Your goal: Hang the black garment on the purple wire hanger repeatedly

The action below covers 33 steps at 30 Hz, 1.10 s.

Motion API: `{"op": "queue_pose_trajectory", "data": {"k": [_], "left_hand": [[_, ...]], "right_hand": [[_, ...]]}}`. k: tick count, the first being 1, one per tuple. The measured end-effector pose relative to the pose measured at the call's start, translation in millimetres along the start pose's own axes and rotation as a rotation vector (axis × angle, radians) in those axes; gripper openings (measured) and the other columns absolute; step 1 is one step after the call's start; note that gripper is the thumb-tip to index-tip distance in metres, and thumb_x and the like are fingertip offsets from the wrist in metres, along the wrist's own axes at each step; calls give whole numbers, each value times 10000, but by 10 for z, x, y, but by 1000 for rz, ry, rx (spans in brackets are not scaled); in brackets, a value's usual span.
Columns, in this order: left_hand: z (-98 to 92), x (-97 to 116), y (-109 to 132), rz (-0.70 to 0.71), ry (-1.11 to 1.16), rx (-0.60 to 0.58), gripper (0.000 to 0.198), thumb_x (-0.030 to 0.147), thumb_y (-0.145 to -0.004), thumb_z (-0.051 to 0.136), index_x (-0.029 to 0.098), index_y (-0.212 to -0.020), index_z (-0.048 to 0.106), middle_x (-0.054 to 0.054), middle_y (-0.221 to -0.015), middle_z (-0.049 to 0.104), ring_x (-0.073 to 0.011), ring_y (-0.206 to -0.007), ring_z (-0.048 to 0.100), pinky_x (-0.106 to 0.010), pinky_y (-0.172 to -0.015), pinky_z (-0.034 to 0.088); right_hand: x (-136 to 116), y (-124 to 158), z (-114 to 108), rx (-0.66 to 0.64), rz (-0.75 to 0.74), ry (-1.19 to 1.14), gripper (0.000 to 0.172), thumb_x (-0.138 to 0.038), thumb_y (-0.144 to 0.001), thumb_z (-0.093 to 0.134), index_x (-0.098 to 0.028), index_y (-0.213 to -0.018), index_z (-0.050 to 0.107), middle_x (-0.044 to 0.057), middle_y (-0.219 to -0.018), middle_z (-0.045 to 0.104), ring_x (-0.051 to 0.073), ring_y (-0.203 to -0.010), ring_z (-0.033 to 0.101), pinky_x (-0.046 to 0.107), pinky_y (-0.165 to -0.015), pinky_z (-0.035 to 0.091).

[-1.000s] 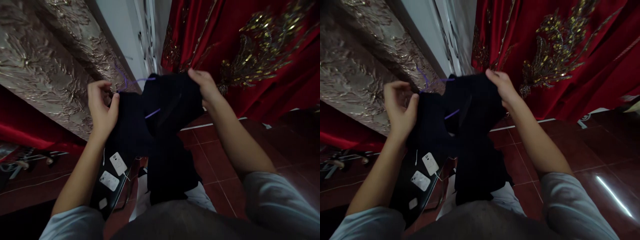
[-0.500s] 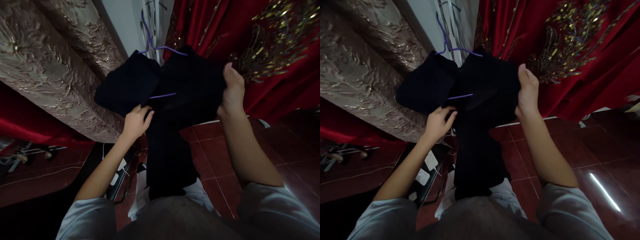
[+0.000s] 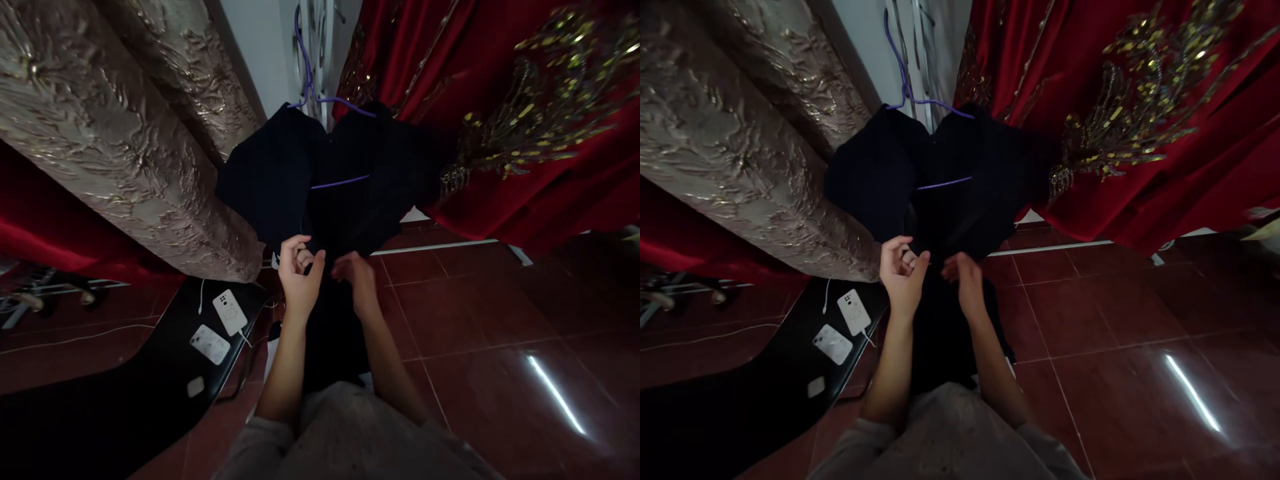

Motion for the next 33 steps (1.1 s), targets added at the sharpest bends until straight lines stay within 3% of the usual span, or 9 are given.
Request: {"op": "queue_pose_trajectory", "data": {"k": [2, 7, 14, 20, 23, 25, 28, 30, 33], "left_hand": [[32, -69, 75, -67, 55, 24, 293, 144, -876, 737, 238, -1128, 619, 27, -836, 484, -49, -599, 479, -137, -542, 478], [59, -37, 166, -116, 72, 13, 252, 152, -872, 755, 219, -1088, 643, 8, -885, 570, -52, -592, 563, -149, -537, 542], [56, 198, 181, 22, -110, 28, 23, 157, -909, 737, 168, -904, 757, -38, -937, 606, -77, -697, 630, -164, -604, 557], [-95, 6, 151, -41, -39, 80, 301, 187, -888, 769, 224, -1181, 715, -57, -1057, 666, -93, -799, 663, -190, -738, 565], [-174, -185, 127, -103, 34, 2, 493, 150, -852, 778, 265, -1297, 601, -47, -1081, 673, -125, -920, 692, -242, -867, 567], [-163, -289, 128, -150, -11, -119, 417, 141, -842, 766, 245, -1211, 601, -39, -1032, 669, -147, -966, 684, -274, -914, 554], [-90, -377, 164, -207, -132, -279, 95, 166, -879, 709, 183, -915, 623, -20, -857, 631, -143, -857, 647, -259, -836, 533], [-57, -404, 188, -227, -129, -284, 135, 179, -900, 670, 171, -798, 581, 3, -735, 581, -122, -722, 596, -233, -729, 501], [-52, -474, 207, -222, -64, -188, 150, 191, -883, 662, 173, -786, 550, 23, -688, 549, -103, -633, 536, -209, -643, 448]], "right_hand": [[208, 110, 242, -177, 159, -1, 576, -690, -945, 507, -176, -700, 599, 22, -629, 566, 144, -597, 531, 285, -605, 440], [208, 66, 200, 7, 188, -145, 574, -676, -866, 657, -179, -599, 548, -14, -558, 505, 110, -550, 479, 257, -571, 382], [-73, 150, 249, -203, 92, -137, 471, -557, -948, 610, -170, -680, 618, -14, -567, 534, 97, -534, 486, 238, -547, 361], [-123, 106, 258, -189, 74, -85, 379, -427, -944, 645, -171, -667, 611, -42, -548, 486, 65, -502, 424, 221, -531, 324], [-74, 102, 293, -225, 125, -63, 389, -427, -927, 644, -170, -637, 604, -41, -525, 489, 65, -477, 416, 231, -518, 311], [-45, 111, 319, -265, 141, -34, 376, -412, -922, 629, -170, -635, 606, -43, -507, 486, 68, -470, 417, 236, -527, 320], [-1, 134, 315, -296, 133, 7, 298, -339, -908, 601, -169, -665, 623, -47, -510, 498, 73, -494, 448, 238, -568, 359], [19, 124, 301, -306, 133, 26, 255, -294, -895, 584, -167, -679, 634, -45, -526, 520, 73, -516, 472, 236, -597, 381], [-93, -30, 372, -363, 133, 50, 289, -307, -898, 588, -163, -653, 634, -44, -496, 506, 68, -489, 452, 232, -566, 364]]}}
Point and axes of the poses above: each hand's wrist, its own y-axis away from the middle knuckle, its own z-axis out of the palm, x = y × z, the point moved 7 cm from there along -y, towards the middle knuckle
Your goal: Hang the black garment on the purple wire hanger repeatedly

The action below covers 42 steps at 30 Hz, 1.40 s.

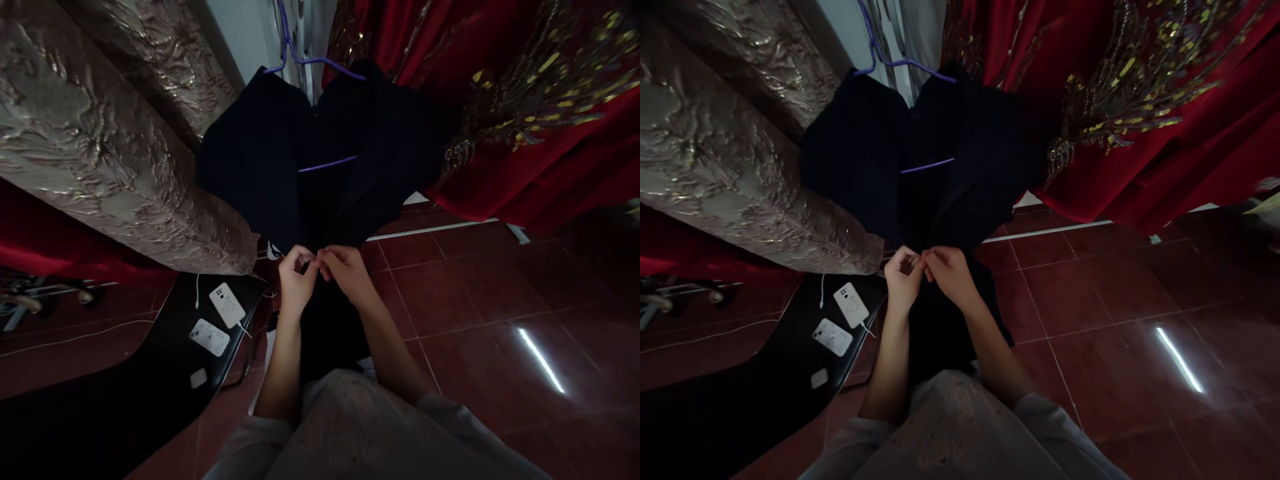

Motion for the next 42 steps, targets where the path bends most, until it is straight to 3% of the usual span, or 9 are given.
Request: {"op": "queue_pose_trajectory", "data": {"k": [10, 14, 19, 25, 29, 31, 34, 38, 42], "left_hand": [[41, -236, -401, 83, -262, -3, 46, 134, -803, 637, 172, -799, 612, 9, -725, 602, -124, -674, 584, -229, -664, 458], [166, 360, -651, 222, -385, -279, 135, 81, -847, 606, 174, -866, 701, -25, -793, 694, -142, -724, 651, -255, -698, 513], [58, 1468, -1091, 601, -287, -45, 261, 241, -959, 687, 233, -1219, 684, -39, -1022, 677, -187, -932, 685, -329, -871, 556], [220, 1714, -1224, 572, -387, -103, 265, 420, -943, 745, 161, -924, 694, -20, -855, 609, -226, -983, 668, -386, -964, 531], [-305, 1845, -1366, 840, -482, 208, 333, 452, -1028, 628, 122, -1042, 672, -43, -999, 617, -171, -1010, 587, -338, -1001, 472], [-799, 1672, -1682, 751, -457, 418, 365, 462, -1035, 618, 98, -1021, 633, -46, -1015, 607, -158, -1014, 542, -370, -1066, 433], [-1386, 837, -2158, 152, -192, 500, 443, 571, -980, 652, 185, -792, 540, -9, -837, 600, -166, -1026, 533, -397, -1103, 432], [-1291, -140, -1926, -154, -83, 331, 451, 572, -947, 598, 194, -720, 504, -9, -654, 560, -174, -743, 593, -339, -770, 533], [-1013, -539, -1409, -166, -128, 190, 309, 383, -840, 731, 154, -707, 571, 28, -616, 538, -114, -602, 514, -218, -599, 413]], "right_hand": [[-1765, -893, -4, 96, -384, -102, 356, -207, -996, 512, -150, -664, 627, -35, -446, 458, 48, -378, 292, 225, -441, 182], [-1683, -801, -50, 92, -420, -58, 361, -257, -972, 553, -164, -630, 623, -22, -466, 459, 68, -405, 364, 224, -446, 198], [-1700, -709, -23, 66, -469, 65, 357, -229, -961, 579, -178, -611, 629, -32, -492, 494, 58, -404, 403, 213, -470, 307], [-1461, -819, -95, 115, -493, 226, 335, -213, -948, 561, -165, -620, 611, -46, -489, 518, 47, -411, 441, 205, -470, 286], [-842, -903, -112, 78, -325, 402, 343, -223, -915, 554, -174, -575, 555, -20, -487, 521, 73, -448, 457, 231, -492, 299], [-710, -878, -22, 52, -321, 449, 358, -239, -904, 562, -183, -551, 532, -12, -496, 505, 86, -501, 465, 239, -528, 317], [-746, -840, 222, -1, -359, 503, 403, -251, -875, 598, -191, -503, 454, -21, -484, 438, 86, -533, 424, 244, -550, 298], [-738, -816, 364, -46, -339, 470, 382, -261, -839, 603, -188, -494, 456, -30, -476, 428, 78, -514, 398, 252, -547, 285], [-311, -609, -93, 82, -205, 143, 299, -337, -852, 581, -197, -591, 625, -12, -499, 538, 103, -496, 494, 263, -538, 357]]}}
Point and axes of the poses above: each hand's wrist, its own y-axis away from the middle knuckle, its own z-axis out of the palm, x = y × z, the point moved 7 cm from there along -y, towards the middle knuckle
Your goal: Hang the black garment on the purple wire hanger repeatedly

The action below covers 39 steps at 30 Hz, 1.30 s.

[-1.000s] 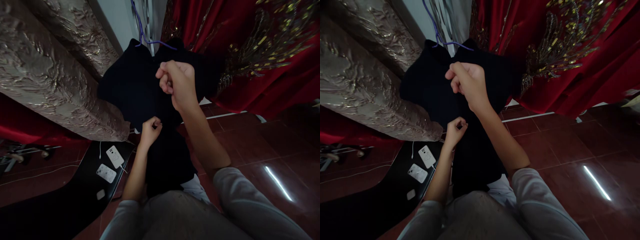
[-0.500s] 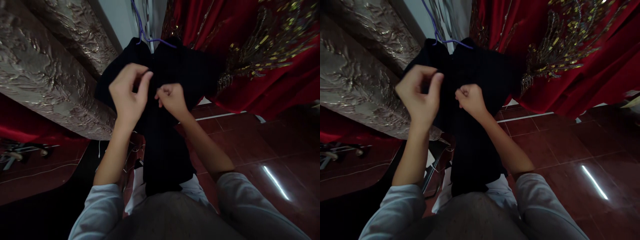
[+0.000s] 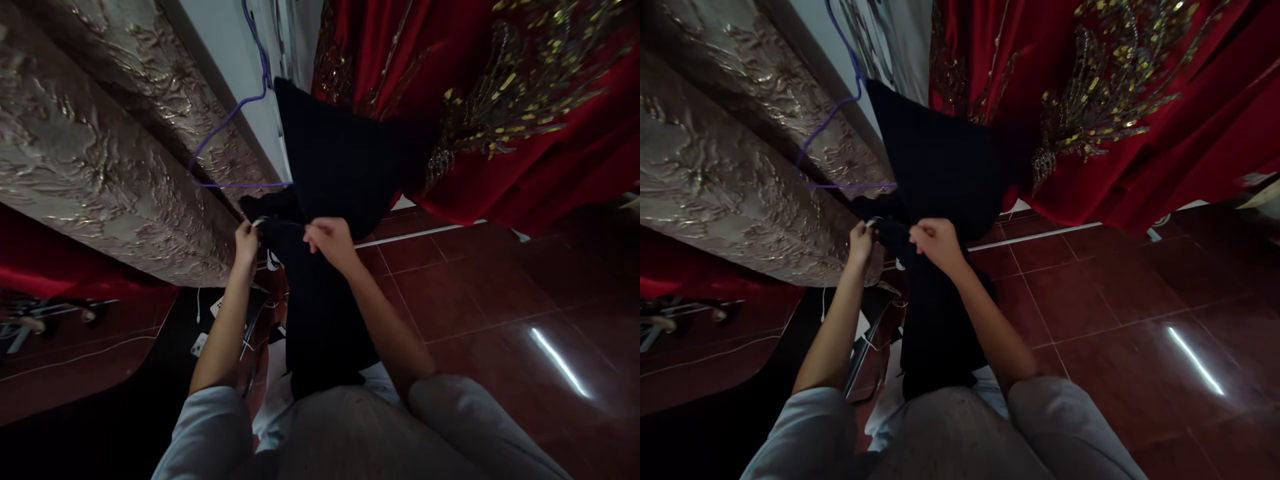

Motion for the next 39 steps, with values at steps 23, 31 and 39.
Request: {"op": "queue_pose_trajectory", "data": {"k": [23, 31, 39], "left_hand": [[975, 1047, 739, 507, -274, -867, 556, 710, -975, 464, 212, -988, 713, -95, -917, 691, -255, -883, 678, -419, -1013, 510], [-120, 607, 34, 656, -1289, -711, 202, 386, -856, 657, 187, -872, 689, -152, -948, 706, -386, -1133, 590, -580, -1077, 373], [-646, 511, 69, 449, -1536, -757, 469, 560, -964, 501, 148, -1087, 687, -174, -1085, 727, -355, -1058, 662, -437, -916, 478]], "right_hand": [[-577, -35, -65, -230, 161, -106, 242, -394, -812, 745, -166, -787, 668, 16, -663, 612, 153, -627, 575, 265, -534, 455], [-1212, -506, -446, -150, -370, 495, 214, -147, -693, 805, -182, -718, 595, 19, -790, 564, 192, -886, 574, 303, -797, 495], [-179, -1029, -247, -86, -351, 507, 239, -228, -908, 549, -225, -1110, 675, 69, -1079, 724, 265, -1056, 665, 462, -1023, 529]]}}
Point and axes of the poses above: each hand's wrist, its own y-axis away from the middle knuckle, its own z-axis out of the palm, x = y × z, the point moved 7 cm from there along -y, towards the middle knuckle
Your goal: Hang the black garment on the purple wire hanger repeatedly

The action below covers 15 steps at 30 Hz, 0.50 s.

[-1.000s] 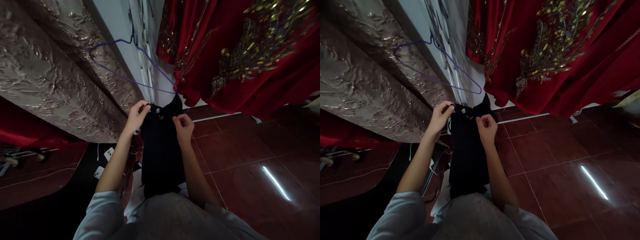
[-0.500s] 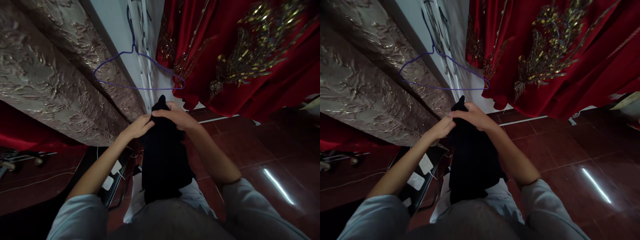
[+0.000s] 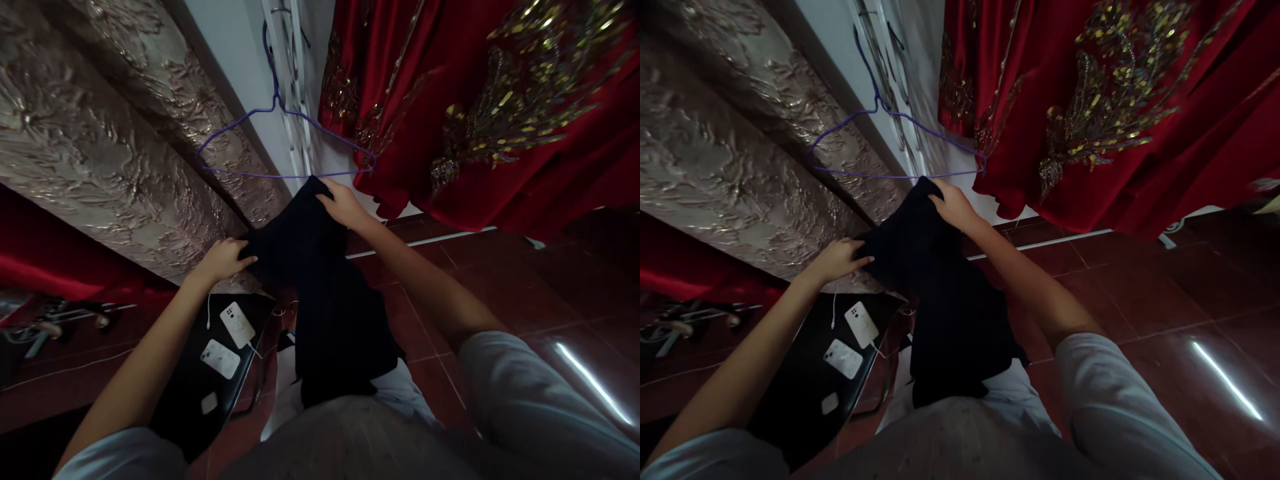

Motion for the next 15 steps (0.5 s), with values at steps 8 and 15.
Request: {"op": "queue_pose_trajectory", "data": {"k": [8, 15], "left_hand": [[-125, 4, 42, 2, 246, 63, 442, 485, -1026, 354, 185, -863, 634, -102, -867, 708, -261, -815, 669, -371, -802, 474], [-11, 66, -35, -33, 234, 12, 409, 453, -1000, 329, 190, -900, 626, -126, -946, 730, -290, -902, 699, -404, -881, 516]], "right_hand": [[26, 50, -183, 203, -25, -176, 241, -257, -905, 544, -217, -1094, 689, 69, -1117, 728, 250, -1135, 660, 425, -1099, 497], [-105, 129, 24, -66, 205, -649, 441, -322, -775, 693, -279, -1214, 694, 31, -1147, 750, 269, -1133, 683, 469, -1083, 531]]}}
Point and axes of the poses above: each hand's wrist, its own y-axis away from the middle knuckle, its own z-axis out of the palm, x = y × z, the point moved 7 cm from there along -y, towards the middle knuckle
